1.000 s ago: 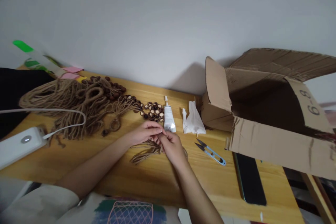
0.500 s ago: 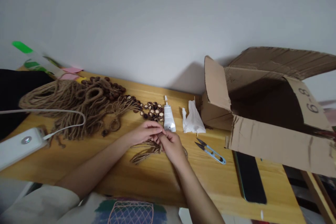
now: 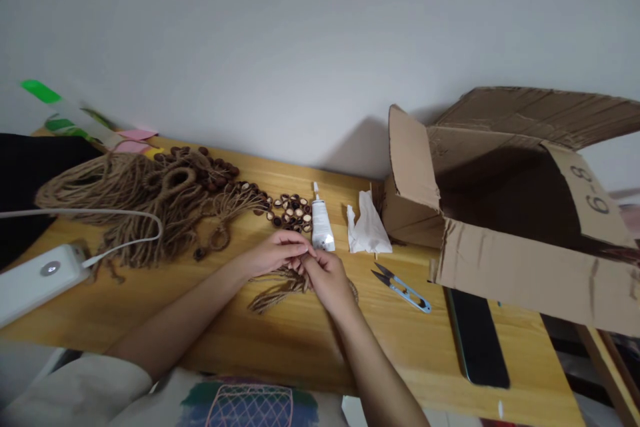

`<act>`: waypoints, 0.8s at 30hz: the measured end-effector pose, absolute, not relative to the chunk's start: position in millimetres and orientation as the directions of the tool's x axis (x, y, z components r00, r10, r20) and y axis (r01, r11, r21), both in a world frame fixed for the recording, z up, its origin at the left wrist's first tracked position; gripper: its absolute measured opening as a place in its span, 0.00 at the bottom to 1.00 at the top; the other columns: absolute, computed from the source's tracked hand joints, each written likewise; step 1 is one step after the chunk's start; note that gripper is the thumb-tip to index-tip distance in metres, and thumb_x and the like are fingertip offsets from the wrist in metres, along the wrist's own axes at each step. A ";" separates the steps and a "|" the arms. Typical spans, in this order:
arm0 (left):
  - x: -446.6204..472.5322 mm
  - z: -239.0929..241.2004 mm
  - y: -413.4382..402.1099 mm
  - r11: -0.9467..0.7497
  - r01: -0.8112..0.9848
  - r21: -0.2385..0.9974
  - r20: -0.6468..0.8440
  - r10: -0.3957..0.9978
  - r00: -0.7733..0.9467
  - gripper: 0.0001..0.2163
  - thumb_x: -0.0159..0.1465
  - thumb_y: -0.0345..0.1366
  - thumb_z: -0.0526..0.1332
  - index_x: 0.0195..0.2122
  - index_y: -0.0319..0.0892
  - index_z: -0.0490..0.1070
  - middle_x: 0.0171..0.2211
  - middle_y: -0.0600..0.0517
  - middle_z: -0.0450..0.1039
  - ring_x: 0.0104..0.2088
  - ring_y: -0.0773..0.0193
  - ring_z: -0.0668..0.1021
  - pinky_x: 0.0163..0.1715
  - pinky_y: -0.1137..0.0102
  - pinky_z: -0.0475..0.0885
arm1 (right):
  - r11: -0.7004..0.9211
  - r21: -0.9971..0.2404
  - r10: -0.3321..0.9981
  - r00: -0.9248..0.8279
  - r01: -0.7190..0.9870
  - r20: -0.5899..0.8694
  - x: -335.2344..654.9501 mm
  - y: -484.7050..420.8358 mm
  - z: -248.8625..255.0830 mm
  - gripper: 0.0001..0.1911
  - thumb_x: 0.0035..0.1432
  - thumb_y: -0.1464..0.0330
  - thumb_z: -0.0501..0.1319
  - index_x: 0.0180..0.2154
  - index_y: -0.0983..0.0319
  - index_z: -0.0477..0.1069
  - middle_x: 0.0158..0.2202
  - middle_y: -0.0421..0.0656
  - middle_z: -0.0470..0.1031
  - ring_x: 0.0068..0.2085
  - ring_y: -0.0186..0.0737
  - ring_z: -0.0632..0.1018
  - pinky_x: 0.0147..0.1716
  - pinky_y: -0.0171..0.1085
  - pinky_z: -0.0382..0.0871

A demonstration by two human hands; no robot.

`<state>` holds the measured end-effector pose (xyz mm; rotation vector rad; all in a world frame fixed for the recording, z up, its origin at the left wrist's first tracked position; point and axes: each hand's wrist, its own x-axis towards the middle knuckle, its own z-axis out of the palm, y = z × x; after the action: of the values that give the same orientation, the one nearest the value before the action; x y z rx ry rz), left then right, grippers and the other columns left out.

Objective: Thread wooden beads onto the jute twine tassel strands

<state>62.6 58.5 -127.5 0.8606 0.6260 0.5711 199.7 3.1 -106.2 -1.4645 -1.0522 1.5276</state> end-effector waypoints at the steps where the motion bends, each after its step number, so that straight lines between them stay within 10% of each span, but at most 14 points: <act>1: 62.5 -127.1 58.5 0.529 -0.203 0.824 -0.268 0.679 0.684 0.18 0.49 0.46 0.70 0.29 0.34 0.76 0.17 0.53 0.71 0.18 0.72 0.71 0.20 0.75 0.60 | -0.374 -0.927 0.926 -0.054 0.018 -0.374 199.7 3.1 -106.3 0.24 0.48 0.48 0.62 0.20 0.62 0.68 0.13 0.34 0.61 0.15 0.27 0.59 0.15 0.30 0.51; 24: 61.7 -125.4 58.6 0.543 -0.199 0.816 -0.272 0.664 0.696 0.19 0.48 0.47 0.71 0.29 0.34 0.76 0.17 0.53 0.71 0.18 0.72 0.71 0.19 0.75 0.60 | -0.368 -0.930 0.928 -0.061 0.018 -0.369 199.6 2.8 -105.3 0.24 0.48 0.47 0.62 0.20 0.62 0.67 0.13 0.34 0.61 0.15 0.28 0.59 0.15 0.31 0.50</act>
<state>61.7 58.6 -125.4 0.8515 0.6160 0.5524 199.6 2.8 -105.3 -1.4571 -1.0587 1.5295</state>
